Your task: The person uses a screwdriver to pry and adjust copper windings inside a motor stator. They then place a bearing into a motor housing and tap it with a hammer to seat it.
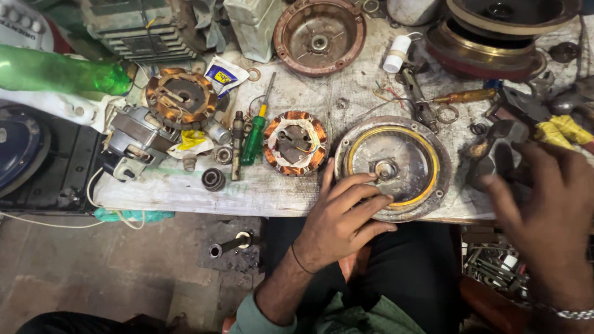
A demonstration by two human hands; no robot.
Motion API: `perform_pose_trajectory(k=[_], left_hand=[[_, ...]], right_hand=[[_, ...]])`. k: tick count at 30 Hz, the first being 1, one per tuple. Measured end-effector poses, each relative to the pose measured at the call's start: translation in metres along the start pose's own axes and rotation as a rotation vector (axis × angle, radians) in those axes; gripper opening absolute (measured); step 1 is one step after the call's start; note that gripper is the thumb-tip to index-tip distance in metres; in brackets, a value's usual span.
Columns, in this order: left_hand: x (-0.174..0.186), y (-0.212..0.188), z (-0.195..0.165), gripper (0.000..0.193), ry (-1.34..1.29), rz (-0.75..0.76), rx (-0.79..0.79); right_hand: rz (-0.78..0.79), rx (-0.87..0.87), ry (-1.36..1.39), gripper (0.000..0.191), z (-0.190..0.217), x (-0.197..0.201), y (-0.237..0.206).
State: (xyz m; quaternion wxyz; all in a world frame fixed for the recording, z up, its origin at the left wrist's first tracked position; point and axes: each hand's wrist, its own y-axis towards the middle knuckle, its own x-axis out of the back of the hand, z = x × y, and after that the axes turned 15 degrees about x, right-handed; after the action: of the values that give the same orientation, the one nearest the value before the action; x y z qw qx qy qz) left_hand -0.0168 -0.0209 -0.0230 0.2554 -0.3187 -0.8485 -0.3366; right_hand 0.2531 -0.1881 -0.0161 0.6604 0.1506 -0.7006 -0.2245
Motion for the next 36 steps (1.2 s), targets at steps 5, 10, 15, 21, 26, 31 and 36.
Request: perform_pose_trajectory(k=[5,10,15,21,26,31,36], left_hand=[[0.001,-0.002,0.0,0.041,-0.042,-0.013,0.044],[0.002,-0.002,-0.001,0.044,-0.049,0.015,0.077],[0.002,-0.003,0.001,0.045,-0.055,0.029,0.072],[0.001,-0.004,0.003,0.045,-0.064,0.036,0.067],[0.002,-0.004,0.003,0.045,-0.063,0.044,0.066],[0.001,-0.003,0.002,0.046,-0.079,0.042,0.074],[0.002,-0.004,0.003,0.045,-0.094,0.038,0.072]], right_hand=[[0.128,0.073,-0.121,0.037,0.0,0.012,0.063],[0.392,0.19,-0.11,0.032,0.004,-0.004,0.124],[0.507,0.201,0.052,0.036,-0.002,-0.018,0.15],[0.486,0.149,0.293,0.031,-0.012,-0.027,0.147],[0.472,0.289,0.07,0.031,-0.008,-0.026,0.144],[0.517,0.239,0.071,0.032,-0.014,-0.02,0.144],[0.421,-0.188,0.565,0.04,-0.035,-0.008,0.125]])
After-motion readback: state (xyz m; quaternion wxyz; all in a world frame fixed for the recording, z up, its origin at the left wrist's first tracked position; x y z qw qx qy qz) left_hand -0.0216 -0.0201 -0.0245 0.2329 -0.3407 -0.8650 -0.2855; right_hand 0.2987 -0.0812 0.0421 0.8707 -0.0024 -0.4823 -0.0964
